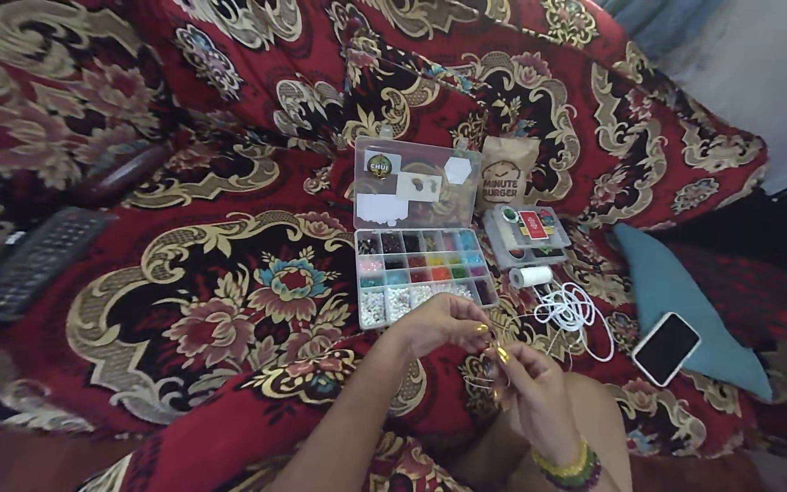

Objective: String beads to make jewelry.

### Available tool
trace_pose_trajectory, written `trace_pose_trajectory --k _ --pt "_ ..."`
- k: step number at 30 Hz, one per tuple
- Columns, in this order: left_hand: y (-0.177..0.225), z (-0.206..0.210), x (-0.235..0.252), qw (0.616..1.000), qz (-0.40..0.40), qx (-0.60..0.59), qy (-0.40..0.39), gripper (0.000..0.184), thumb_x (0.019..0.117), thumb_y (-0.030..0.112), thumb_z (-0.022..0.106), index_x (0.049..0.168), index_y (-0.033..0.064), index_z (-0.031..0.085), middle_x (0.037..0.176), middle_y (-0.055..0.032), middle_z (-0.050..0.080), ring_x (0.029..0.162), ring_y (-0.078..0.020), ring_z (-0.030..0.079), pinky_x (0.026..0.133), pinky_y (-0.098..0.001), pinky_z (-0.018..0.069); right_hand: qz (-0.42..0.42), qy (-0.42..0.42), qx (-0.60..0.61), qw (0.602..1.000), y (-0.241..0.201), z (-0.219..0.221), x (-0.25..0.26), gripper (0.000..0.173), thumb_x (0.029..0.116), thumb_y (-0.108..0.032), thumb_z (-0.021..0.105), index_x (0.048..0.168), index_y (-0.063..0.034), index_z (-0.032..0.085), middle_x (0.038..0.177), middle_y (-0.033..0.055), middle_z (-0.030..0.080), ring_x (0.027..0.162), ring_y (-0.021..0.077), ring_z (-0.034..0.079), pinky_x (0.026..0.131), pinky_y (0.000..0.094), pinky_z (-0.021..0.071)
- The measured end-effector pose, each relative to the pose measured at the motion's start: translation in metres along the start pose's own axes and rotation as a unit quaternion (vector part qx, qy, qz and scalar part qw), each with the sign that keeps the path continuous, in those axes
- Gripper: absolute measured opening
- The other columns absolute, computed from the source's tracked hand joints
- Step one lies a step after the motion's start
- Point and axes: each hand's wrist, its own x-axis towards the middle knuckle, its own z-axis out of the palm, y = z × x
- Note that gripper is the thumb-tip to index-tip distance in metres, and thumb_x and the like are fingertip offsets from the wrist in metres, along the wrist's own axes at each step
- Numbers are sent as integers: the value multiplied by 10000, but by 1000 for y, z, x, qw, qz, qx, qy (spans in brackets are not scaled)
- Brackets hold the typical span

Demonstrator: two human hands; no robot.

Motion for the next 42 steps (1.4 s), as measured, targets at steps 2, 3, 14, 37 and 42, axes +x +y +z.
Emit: trace_pose_trajectory --k 2,3,14,37,42 --pt "-3 0 2 1000 -2 -5 -4 155 976 -4 559 950 89 681 850 40 741 776 -70 716 773 -260 605 -14 0 -16 1000 0 2 0 152 986 -62 599 980 -21 745 762 19 737 548 38 647 496 191 556" --pt "-4 0 2 1000 -2 -9 -8 158 979 0 560 947 92 684 857 38 744 780 -68 717 773 -258 605 -17 0 -17 1000 -1 3 0 145 985 -60 601 972 -19 740 781 31 746 551 43 653 493 192 555" --pt "-5 -2 2 1000 7 -17 -15 153 944 -39 610 936 86 699 857 20 759 788 -80 733 793 -261 613 -63 -24 -43 997 4 4 0 147 994 -98 582 876 -80 670 925 67 782 641 83 713 545 209 581" --pt "-8 -2 4 1000 -7 4 -15 159 960 -36 594 920 92 680 833 48 736 770 -53 713 781 -246 604 -41 -25 -48 998 6 6 2 166 985 -57 549 862 -71 660 902 65 780 670 89 723 581 215 592" --pt "-7 -1 4 1000 -13 12 -17 155 967 -23 592 910 98 669 820 54 729 759 -50 708 772 -244 600 -42 -24 -49 998 5 7 2 167 979 -43 543 869 -71 666 895 57 779 679 85 726 593 216 598"
